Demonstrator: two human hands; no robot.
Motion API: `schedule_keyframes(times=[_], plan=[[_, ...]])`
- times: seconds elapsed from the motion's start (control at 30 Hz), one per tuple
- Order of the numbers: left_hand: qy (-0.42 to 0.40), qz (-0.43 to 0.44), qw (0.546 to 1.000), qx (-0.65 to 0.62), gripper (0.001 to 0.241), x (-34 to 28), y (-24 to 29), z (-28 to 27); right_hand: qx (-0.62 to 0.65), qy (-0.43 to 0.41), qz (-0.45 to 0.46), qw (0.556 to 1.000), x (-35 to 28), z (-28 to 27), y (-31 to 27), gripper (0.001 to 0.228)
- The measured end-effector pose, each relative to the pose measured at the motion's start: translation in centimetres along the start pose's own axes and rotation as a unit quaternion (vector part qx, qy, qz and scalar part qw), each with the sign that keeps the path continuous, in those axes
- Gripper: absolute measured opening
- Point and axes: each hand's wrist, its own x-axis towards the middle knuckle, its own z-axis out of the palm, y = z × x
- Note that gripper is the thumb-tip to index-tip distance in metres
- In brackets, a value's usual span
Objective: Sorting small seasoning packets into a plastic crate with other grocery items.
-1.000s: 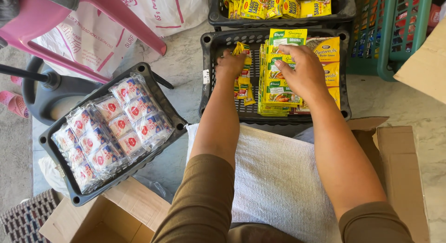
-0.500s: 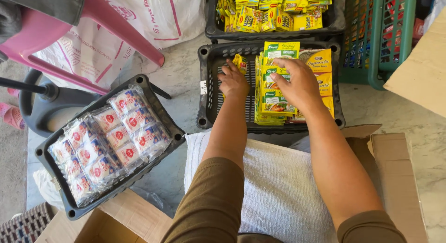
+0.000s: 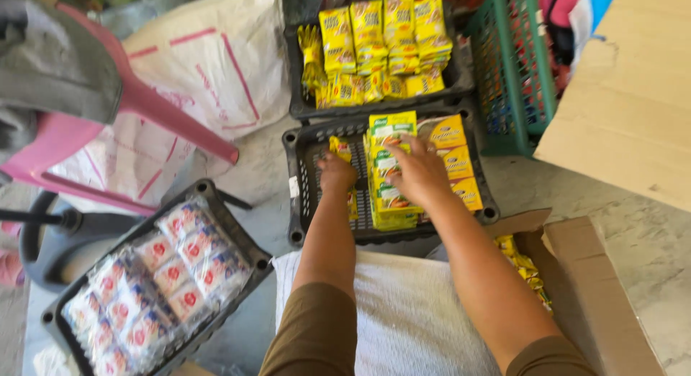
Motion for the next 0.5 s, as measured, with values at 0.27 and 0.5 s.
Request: schedule_keyframes(times=[0.27, 0.5], plan=[[-0.125, 0.089, 0.977, -0.149, 0.107, 6.7, -3.5, 4.0, -0.037, -0.098, 0.028, 0.994, 0.3, -0.1, -0.4, 0.081], [-0.040, 0.163, 0.985, -0.041, 0.119, 9.3, -3.2, 5.8, -0.035, -0.090, 0.038, 0.995, 0.4, 0.2, 0.1, 0.082]])
